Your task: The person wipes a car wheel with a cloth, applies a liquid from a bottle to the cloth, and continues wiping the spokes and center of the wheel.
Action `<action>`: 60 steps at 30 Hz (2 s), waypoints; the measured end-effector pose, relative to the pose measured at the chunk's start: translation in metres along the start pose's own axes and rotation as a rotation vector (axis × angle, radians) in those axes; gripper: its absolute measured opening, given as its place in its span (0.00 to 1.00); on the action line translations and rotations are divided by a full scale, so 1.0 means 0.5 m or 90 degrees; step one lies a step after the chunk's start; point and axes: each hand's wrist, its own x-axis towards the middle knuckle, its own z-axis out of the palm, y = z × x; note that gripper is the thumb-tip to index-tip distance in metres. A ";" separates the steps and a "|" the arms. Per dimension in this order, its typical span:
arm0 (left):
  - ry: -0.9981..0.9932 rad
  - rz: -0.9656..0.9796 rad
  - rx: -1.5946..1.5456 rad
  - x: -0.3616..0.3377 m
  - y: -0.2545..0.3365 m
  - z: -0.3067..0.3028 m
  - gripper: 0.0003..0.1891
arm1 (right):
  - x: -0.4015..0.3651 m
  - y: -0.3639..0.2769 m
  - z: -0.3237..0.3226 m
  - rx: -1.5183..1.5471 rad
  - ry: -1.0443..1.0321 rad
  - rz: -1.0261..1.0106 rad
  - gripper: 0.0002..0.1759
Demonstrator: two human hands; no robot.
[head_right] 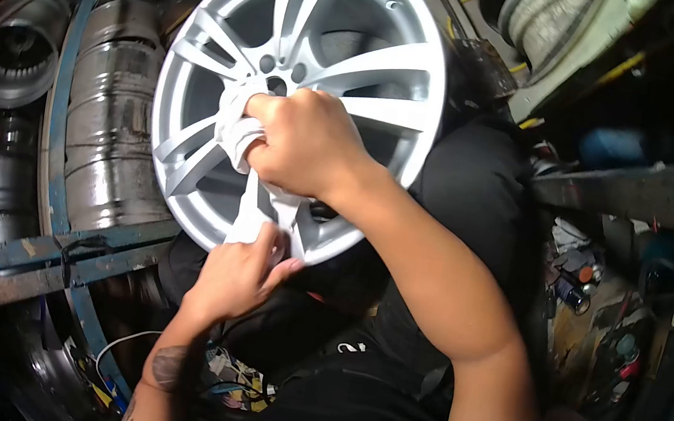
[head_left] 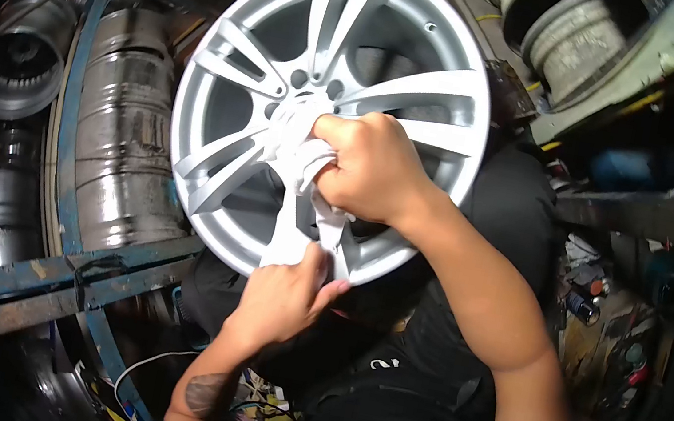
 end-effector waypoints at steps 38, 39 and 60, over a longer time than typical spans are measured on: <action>0.106 -0.089 0.027 -0.006 0.012 0.059 0.24 | 0.016 0.005 -0.016 0.181 0.003 0.030 0.10; 0.124 -0.085 0.063 0.009 0.013 0.065 0.26 | 0.017 0.009 -0.012 0.167 0.006 0.038 0.10; 0.209 -0.207 -0.532 -0.079 -0.208 -0.065 0.15 | 0.010 0.009 -0.040 0.144 -0.028 0.093 0.14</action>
